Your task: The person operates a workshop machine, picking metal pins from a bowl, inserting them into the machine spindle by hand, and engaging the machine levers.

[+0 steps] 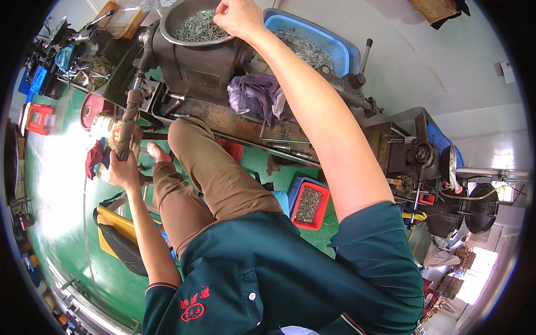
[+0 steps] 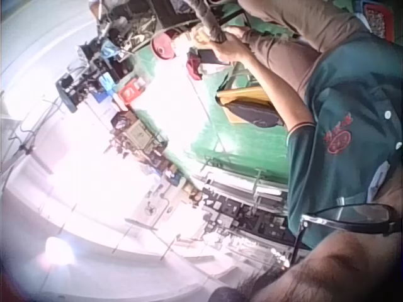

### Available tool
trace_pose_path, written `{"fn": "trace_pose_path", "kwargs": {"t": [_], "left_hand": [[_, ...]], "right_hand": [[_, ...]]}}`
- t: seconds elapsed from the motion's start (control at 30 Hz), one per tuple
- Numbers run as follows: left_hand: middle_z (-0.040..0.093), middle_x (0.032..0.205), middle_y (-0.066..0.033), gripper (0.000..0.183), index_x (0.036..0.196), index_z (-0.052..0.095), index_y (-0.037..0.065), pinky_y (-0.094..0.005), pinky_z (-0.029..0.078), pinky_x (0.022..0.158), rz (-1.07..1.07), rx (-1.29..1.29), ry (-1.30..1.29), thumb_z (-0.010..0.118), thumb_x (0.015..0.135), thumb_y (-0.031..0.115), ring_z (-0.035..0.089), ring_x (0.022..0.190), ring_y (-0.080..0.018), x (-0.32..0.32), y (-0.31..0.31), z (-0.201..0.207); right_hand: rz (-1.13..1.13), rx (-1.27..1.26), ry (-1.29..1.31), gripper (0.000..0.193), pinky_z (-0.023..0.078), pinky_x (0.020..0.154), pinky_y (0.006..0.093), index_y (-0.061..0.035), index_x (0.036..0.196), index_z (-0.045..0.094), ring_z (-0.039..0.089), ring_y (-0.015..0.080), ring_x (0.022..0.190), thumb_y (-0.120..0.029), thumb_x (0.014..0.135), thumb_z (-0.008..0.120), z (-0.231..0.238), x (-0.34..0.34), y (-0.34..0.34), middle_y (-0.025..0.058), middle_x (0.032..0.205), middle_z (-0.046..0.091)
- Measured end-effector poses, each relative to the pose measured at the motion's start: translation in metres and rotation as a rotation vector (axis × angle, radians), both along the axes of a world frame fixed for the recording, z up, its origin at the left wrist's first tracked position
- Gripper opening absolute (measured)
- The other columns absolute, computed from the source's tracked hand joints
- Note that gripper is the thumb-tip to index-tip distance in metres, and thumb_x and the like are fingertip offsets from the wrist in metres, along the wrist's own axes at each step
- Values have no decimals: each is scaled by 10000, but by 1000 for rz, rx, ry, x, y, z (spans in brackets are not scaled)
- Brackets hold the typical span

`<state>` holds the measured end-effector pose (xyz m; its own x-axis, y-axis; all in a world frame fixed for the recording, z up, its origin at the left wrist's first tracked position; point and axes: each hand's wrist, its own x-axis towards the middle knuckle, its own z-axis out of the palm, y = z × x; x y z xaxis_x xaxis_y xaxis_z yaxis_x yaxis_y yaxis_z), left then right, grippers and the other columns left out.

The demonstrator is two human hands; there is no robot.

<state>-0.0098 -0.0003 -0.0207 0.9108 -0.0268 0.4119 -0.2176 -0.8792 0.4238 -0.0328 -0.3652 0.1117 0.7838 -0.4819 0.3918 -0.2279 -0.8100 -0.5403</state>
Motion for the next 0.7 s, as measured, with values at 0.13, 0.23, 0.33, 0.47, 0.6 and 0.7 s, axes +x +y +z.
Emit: {"fn": "trace_pose_path", "kwargs": {"t": [0.13, 0.23, 0.33, 0.47, 0.6, 0.7], "left_hand": [[578, 691, -157, 301, 838, 555, 56, -395, 429, 564, -3, 14, 7, 600, 600, 236, 558, 644, -337, -1, -1, 3], [579, 688, -154, 301, 837, 556, 56, -394, 429, 559, 7, 13, 15, 602, 599, 234, 558, 641, -337, -1, -1, 2], [578, 682, -153, 295, 832, 556, 57, -395, 430, 554, -9, 4, -17, 603, 598, 231, 558, 636, -339, -1, -1, 2], [571, 660, -162, 278, 814, 552, 64, -409, 419, 539, -3, -11, -32, 594, 615, 254, 554, 624, -352, 0, 0, 0], [577, 676, -155, 282, 820, 556, 56, -397, 428, 547, 4, -15, 4, 603, 599, 226, 560, 635, -338, -3, -4, 6], [576, 676, -157, 280, 820, 555, 57, -398, 426, 543, 10, -5, -4, 602, 603, 227, 558, 633, -341, -3, -3, 6]], "right_hand": [[-1, 10, 22, 158, 454, 594, 323, -82, 713, 590, 588, 229, 658, -207, 619, 567, 1, 0, 0, 85, 679, 602], [-4, 28, 39, 157, 454, 594, 324, -83, 711, 590, 588, 228, 658, -209, 621, 569, 3, -1, 2, 84, 680, 602], [-5, 30, 33, 156, 454, 593, 325, -83, 710, 589, 588, 228, 658, -210, 621, 569, 2, -1, 2, 84, 680, 603], [2, 17, 26, 155, 453, 593, 328, -83, 708, 588, 587, 230, 658, -209, 619, 568, 1, 0, 1, 84, 679, 602], [-7, 8, 8, 154, 453, 593, 327, -83, 707, 588, 587, 229, 657, -207, 618, 566, 0, 0, -1, 84, 675, 601], [-8, 32, 30, 154, 452, 594, 326, -82, 707, 588, 586, 230, 657, -205, 620, 561, 3, -1, 2, 86, 674, 600]]}}
